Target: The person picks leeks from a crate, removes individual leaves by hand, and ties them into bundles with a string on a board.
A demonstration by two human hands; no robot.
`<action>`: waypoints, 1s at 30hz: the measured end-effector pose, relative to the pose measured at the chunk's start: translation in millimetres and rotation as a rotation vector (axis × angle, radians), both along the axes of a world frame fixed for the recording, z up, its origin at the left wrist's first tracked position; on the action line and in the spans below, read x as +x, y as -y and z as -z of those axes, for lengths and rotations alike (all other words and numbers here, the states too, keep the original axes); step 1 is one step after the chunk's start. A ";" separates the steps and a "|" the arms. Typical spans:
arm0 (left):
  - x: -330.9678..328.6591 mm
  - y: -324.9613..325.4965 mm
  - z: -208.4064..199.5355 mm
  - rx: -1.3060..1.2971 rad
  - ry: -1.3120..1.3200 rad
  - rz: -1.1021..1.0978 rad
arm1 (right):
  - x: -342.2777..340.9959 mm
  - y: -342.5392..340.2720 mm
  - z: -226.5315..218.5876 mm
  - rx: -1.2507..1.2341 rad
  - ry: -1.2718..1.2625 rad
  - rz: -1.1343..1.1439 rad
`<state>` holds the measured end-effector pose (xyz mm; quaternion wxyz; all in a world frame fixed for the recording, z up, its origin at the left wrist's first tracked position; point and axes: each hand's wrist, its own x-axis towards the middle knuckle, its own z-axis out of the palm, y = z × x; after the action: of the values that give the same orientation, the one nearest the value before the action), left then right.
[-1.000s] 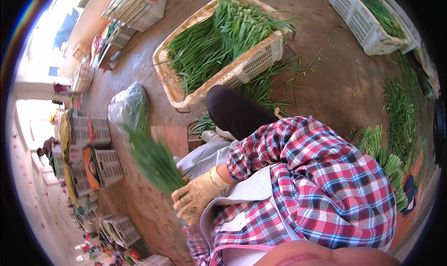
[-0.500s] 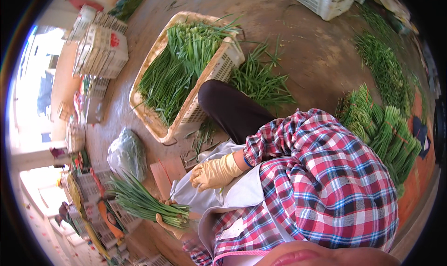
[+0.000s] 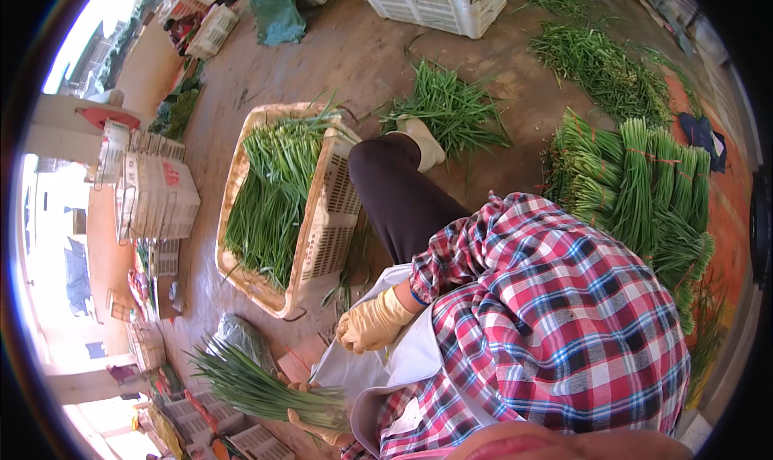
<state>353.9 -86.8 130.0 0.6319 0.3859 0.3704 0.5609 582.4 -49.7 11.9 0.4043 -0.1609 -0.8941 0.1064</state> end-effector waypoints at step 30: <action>84.6 -196.3 52.4 -0.044 -0.678 0.458 | 23.7 -207.6 -85.7 -0.715 -0.851 -0.139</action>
<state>438.5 109.5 77.6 0.5907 0.6078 0.4740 0.2388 606.1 157.9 97.6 0.6416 -0.1714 -0.5689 0.4851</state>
